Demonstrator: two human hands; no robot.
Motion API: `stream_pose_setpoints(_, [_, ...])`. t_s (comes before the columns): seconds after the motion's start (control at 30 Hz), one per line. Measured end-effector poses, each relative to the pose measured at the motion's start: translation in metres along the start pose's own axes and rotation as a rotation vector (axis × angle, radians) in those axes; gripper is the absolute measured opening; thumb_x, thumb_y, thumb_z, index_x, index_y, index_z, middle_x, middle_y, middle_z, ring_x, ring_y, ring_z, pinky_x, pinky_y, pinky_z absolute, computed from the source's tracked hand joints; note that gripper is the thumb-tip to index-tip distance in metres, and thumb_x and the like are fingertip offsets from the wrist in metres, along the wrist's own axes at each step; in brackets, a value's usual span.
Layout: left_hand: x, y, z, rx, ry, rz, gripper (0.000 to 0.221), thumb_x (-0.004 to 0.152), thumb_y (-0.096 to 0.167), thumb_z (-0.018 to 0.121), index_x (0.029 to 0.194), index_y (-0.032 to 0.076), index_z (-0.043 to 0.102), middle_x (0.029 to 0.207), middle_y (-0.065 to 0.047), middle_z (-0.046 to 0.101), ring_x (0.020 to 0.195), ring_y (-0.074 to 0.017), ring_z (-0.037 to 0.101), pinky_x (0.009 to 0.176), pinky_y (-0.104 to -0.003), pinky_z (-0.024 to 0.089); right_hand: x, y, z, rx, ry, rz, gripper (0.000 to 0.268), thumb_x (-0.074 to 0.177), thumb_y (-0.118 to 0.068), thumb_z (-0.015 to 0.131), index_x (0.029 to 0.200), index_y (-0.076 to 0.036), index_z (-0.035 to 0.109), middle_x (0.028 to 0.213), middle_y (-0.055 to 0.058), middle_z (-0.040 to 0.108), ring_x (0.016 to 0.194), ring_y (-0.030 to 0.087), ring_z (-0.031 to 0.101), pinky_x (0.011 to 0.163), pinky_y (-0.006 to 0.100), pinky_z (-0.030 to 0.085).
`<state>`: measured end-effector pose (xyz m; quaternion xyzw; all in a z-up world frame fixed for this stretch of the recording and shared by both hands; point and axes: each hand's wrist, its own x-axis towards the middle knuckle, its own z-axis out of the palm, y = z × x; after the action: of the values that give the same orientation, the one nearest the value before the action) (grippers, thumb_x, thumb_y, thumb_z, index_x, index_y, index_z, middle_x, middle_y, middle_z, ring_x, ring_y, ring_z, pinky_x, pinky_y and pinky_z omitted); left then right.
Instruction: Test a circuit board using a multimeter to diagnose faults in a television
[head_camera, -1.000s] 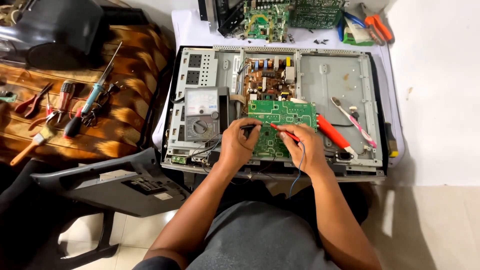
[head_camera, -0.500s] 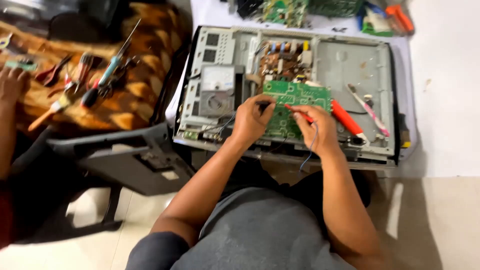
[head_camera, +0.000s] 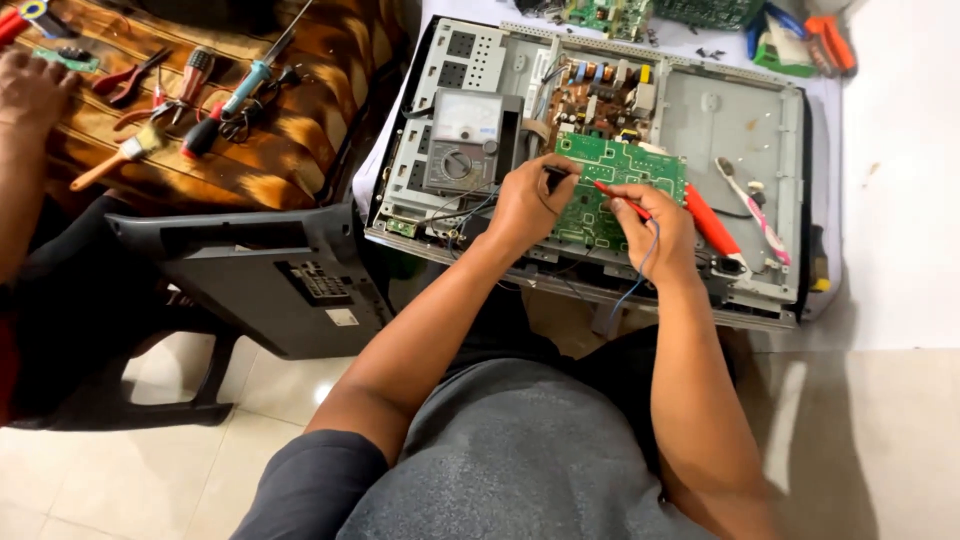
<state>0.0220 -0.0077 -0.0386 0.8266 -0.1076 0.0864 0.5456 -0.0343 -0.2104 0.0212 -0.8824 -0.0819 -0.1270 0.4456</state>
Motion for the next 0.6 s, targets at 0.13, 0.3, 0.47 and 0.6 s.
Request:
stream_pose_setpoints(0.13, [-0.005, 0.004, -0.002, -0.101, 0.0, 0.039, 0.013, 0.104, 0.034, 0.076, 0.117, 0.034, 0.079, 0.097, -0.015, 0.078, 0.094, -0.0456, 0.079, 0.082, -0.057, 0.07, -0.002, -0.016, -0.006, -0.017, -0.002, 0.024, 0.017, 0.1, -0.02, 0.068, 0.115, -0.018, 0.076, 0.098, 0.01, 0.076, 0.106, 0.035, 0.067, 0.094, 0.047, 0.052])
stream_pose_setpoints(0.3, [-0.004, -0.006, 0.004, -0.148, 0.004, 0.085, 0.014, 0.107, 0.027, 0.075, 0.121, 0.026, 0.079, 0.095, -0.019, 0.076, 0.092, -0.0486, 0.078, 0.074, -0.059, 0.068, -0.001, -0.003, -0.001, 0.002, 0.0, 0.036, 0.017, 0.099, -0.019, 0.069, 0.113, -0.019, 0.077, 0.096, 0.01, 0.077, 0.104, 0.033, 0.069, 0.092, 0.046, 0.053])
stream_pose_setpoints(0.47, [0.001, -0.003, 0.003, -0.153, -0.008, 0.047, 0.015, 0.105, 0.026, 0.074, 0.119, 0.025, 0.08, 0.096, -0.022, 0.078, 0.092, -0.0502, 0.078, 0.074, -0.059, 0.068, 0.001, -0.005, -0.002, -0.003, -0.011, 0.054, 0.018, 0.099, -0.021, 0.068, 0.114, -0.021, 0.077, 0.096, 0.006, 0.078, 0.104, 0.029, 0.07, 0.093, 0.044, 0.053])
stream_pose_setpoints(0.6, [0.004, -0.014, 0.01, -0.142, -0.005, 0.052, 0.017, 0.103, 0.026, 0.076, 0.119, 0.024, 0.08, 0.098, -0.024, 0.079, 0.095, -0.0501, 0.078, 0.076, -0.061, 0.068, 0.003, -0.003, -0.001, 0.018, -0.014, 0.068, 0.018, 0.1, -0.02, 0.067, 0.115, -0.021, 0.077, 0.096, 0.006, 0.078, 0.103, 0.026, 0.071, 0.093, 0.041, 0.053])
